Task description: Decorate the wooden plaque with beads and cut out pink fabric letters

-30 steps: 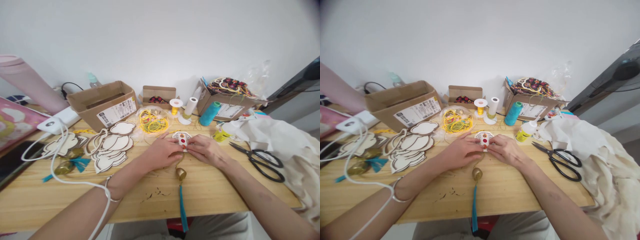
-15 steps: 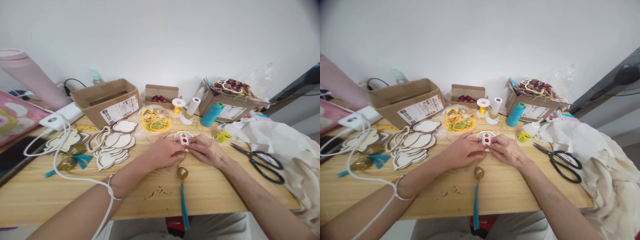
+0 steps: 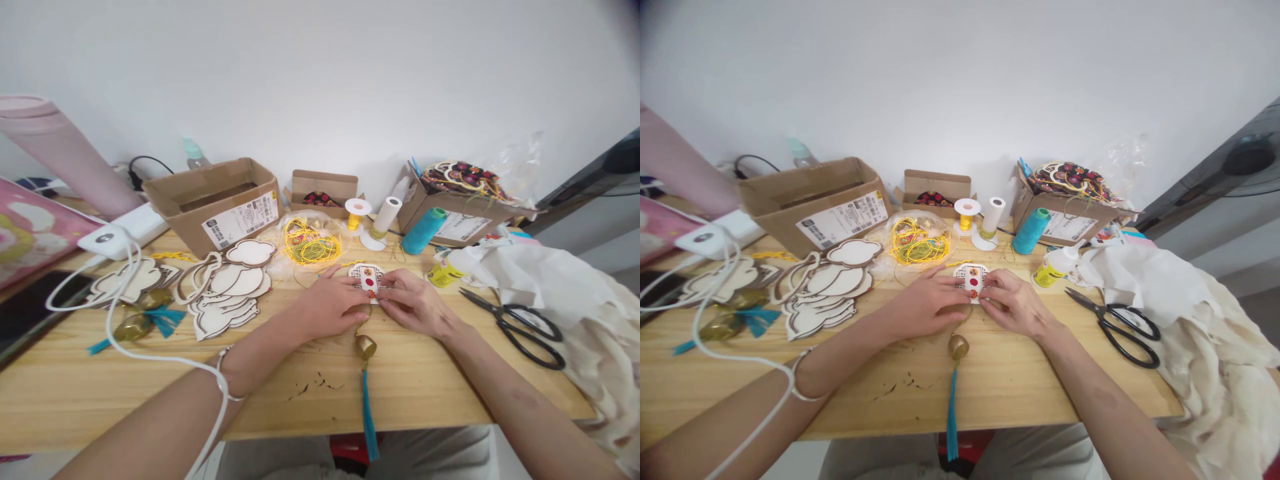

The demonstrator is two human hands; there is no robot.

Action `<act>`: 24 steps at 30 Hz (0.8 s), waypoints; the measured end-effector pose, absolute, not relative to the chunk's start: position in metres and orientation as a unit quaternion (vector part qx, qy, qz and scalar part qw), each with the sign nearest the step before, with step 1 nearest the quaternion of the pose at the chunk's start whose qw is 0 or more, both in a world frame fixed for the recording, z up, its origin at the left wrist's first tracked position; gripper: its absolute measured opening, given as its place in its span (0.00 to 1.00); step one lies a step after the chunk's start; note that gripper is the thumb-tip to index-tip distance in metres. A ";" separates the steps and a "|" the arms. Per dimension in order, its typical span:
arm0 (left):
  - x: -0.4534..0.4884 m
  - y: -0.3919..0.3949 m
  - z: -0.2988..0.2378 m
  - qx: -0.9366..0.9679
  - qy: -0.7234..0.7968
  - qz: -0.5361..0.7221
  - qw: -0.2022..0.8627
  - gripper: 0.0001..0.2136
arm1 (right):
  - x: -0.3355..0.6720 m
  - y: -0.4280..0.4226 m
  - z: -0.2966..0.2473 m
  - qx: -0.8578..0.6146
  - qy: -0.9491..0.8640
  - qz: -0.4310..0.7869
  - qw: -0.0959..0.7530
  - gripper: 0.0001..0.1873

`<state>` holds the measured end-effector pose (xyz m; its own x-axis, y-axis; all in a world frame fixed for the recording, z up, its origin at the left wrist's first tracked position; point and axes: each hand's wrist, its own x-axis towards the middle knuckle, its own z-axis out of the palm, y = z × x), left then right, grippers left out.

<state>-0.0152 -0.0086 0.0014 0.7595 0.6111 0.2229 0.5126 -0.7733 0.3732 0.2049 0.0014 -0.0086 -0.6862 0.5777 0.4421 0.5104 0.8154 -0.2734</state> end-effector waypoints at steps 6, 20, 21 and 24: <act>-0.015 -0.008 -0.001 0.930 0.287 0.181 0.142 0.10 | 0.202 0.002 -0.007 -0.341 -0.866 0.108 0.350 0.01; -0.018 -0.006 -0.006 0.918 0.302 0.197 0.166 0.11 | 0.202 0.000 -0.004 -0.309 -0.901 0.087 0.293 0.07; -0.018 -0.006 -0.005 0.915 0.304 0.206 0.169 0.11 | 0.201 0.001 -0.003 -0.318 -0.892 0.106 0.304 0.06; -0.018 -0.004 -0.004 0.896 0.317 0.262 0.168 0.11 | 0.200 0.003 0.000 -0.338 -0.880 0.119 0.312 0.05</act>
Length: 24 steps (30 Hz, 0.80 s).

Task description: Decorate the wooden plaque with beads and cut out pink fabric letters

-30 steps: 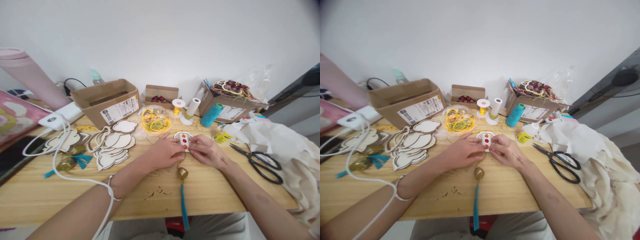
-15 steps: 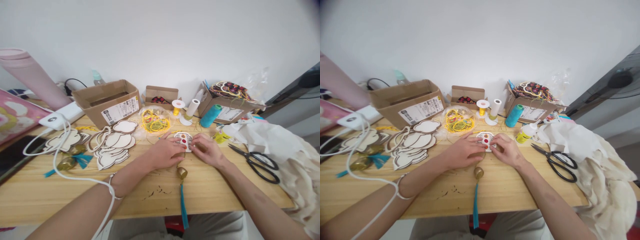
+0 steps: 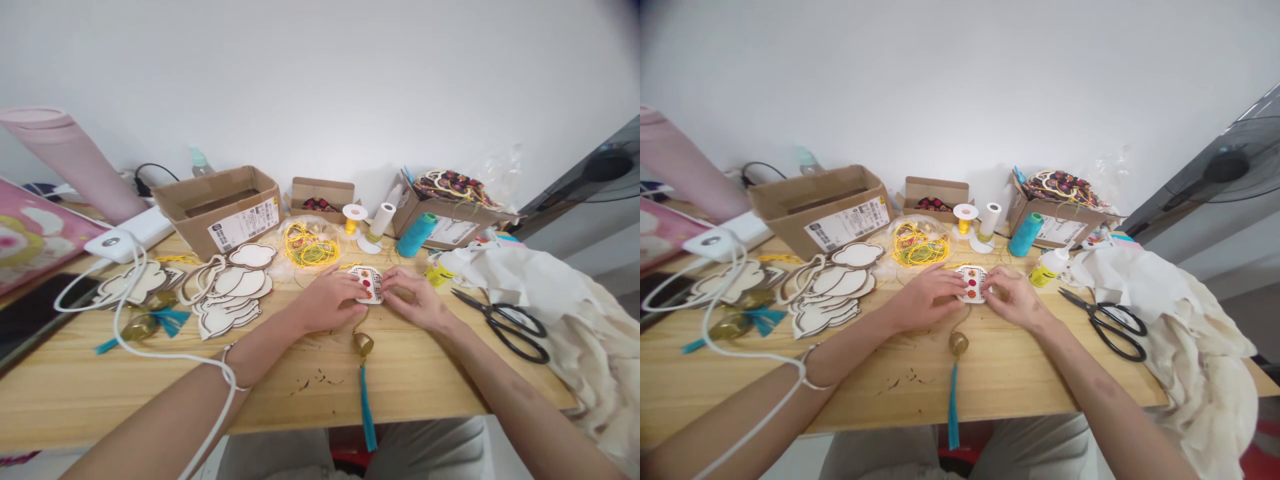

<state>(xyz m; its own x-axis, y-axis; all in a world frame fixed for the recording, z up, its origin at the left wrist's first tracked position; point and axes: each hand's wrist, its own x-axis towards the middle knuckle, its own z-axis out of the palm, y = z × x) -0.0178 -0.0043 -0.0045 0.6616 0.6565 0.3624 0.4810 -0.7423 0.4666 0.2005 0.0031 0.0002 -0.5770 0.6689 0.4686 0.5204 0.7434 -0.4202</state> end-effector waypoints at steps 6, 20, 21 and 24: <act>-0.019 -0.003 -0.006 0.885 0.340 0.290 0.130 0.13 | 0.195 0.010 0.015 -0.321 -0.932 0.038 0.167 0.07; -0.020 -0.008 -0.002 0.910 0.344 0.198 0.123 0.15 | 0.144 0.016 0.035 -0.352 -0.921 -0.124 -0.110 0.05; -0.020 -0.008 -0.002 0.909 0.345 0.197 0.124 0.14 | 0.148 0.019 0.033 -0.356 -0.920 -0.137 -0.092 0.05; -0.020 -0.009 -0.003 0.907 0.353 0.193 0.125 0.15 | 0.168 0.026 0.033 -0.399 -0.900 -0.177 -0.007 0.04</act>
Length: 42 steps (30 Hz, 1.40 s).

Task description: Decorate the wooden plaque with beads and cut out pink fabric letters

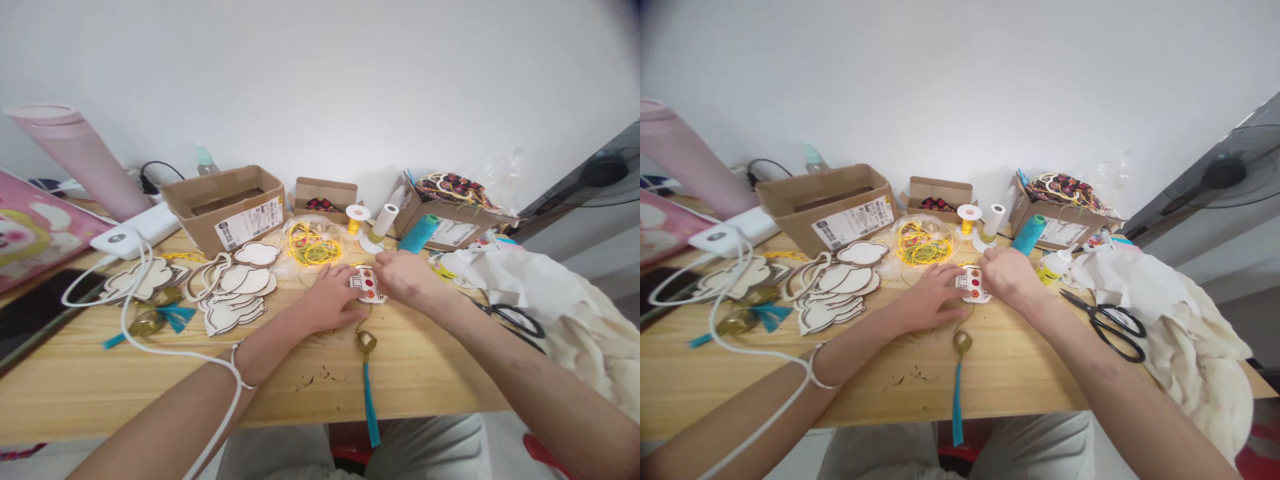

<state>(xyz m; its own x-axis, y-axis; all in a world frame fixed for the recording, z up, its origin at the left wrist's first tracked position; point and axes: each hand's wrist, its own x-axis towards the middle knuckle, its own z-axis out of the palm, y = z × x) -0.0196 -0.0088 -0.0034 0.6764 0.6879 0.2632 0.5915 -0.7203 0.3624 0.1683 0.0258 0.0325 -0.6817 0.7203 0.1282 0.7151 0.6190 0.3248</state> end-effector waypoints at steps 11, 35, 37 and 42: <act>-0.017 -0.004 -0.003 0.857 0.388 0.302 0.156 0.18 | 0.192 -0.013 0.006 0.326 0.926 0.058 -0.180 0.15; -0.016 -0.006 -0.005 0.923 0.313 0.200 0.099 0.14 | 0.174 0.035 0.019 0.490 0.847 -0.195 -0.071 0.03; -0.017 -0.006 -0.005 0.926 0.318 0.188 0.084 0.14 | 0.172 0.039 0.024 0.484 0.851 -0.204 -0.033 0.04; -0.015 -0.005 -0.005 0.930 0.318 0.177 0.052 0.13 | 0.167 0.040 0.033 0.487 0.853 -0.186 0.024 0.05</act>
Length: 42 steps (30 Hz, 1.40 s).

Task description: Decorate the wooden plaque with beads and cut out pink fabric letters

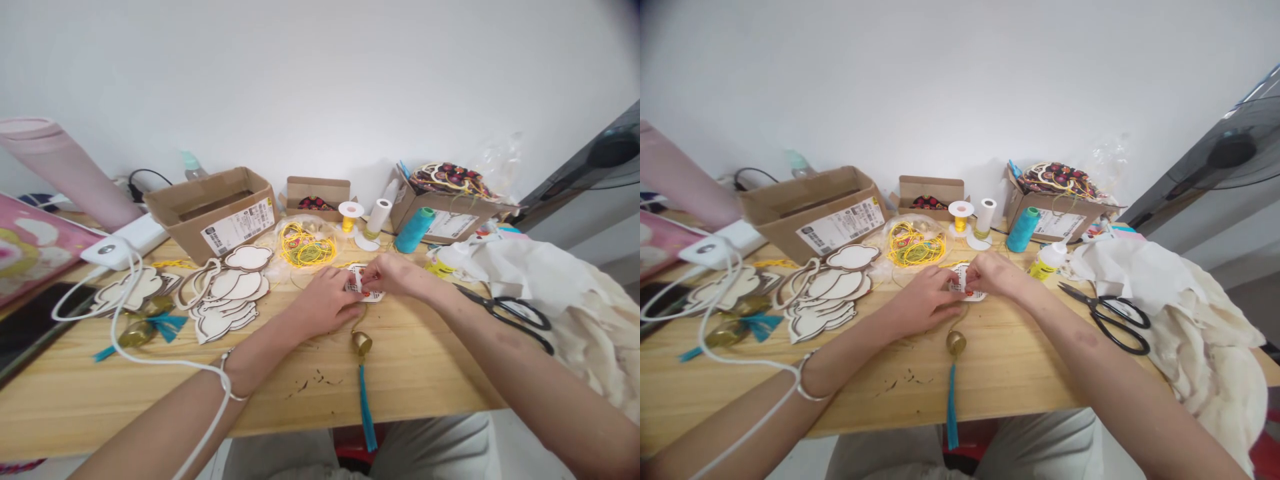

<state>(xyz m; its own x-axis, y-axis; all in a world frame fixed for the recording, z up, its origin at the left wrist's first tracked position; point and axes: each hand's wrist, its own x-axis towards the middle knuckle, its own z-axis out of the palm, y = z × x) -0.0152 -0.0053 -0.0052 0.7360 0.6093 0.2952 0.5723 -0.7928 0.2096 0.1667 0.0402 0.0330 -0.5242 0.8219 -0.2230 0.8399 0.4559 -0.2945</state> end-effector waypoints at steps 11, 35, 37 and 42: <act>-0.014 -0.007 -0.004 0.929 0.320 0.178 0.049 0.13 | 0.168 0.042 0.031 0.475 0.854 -0.214 0.020 0.06; -0.014 -0.009 -0.003 0.925 0.326 0.188 0.059 0.13 | 0.166 0.036 0.032 0.460 0.872 -0.169 0.015 0.07; -0.014 -0.008 -0.004 0.926 0.321 0.191 0.062 0.13 | 0.168 0.038 0.031 0.455 0.872 -0.181 0.012 0.07; -0.015 -0.006 -0.006 0.926 0.316 0.195 0.063 0.15 | 0.170 0.041 0.035 0.428 0.880 -0.206 0.010 0.06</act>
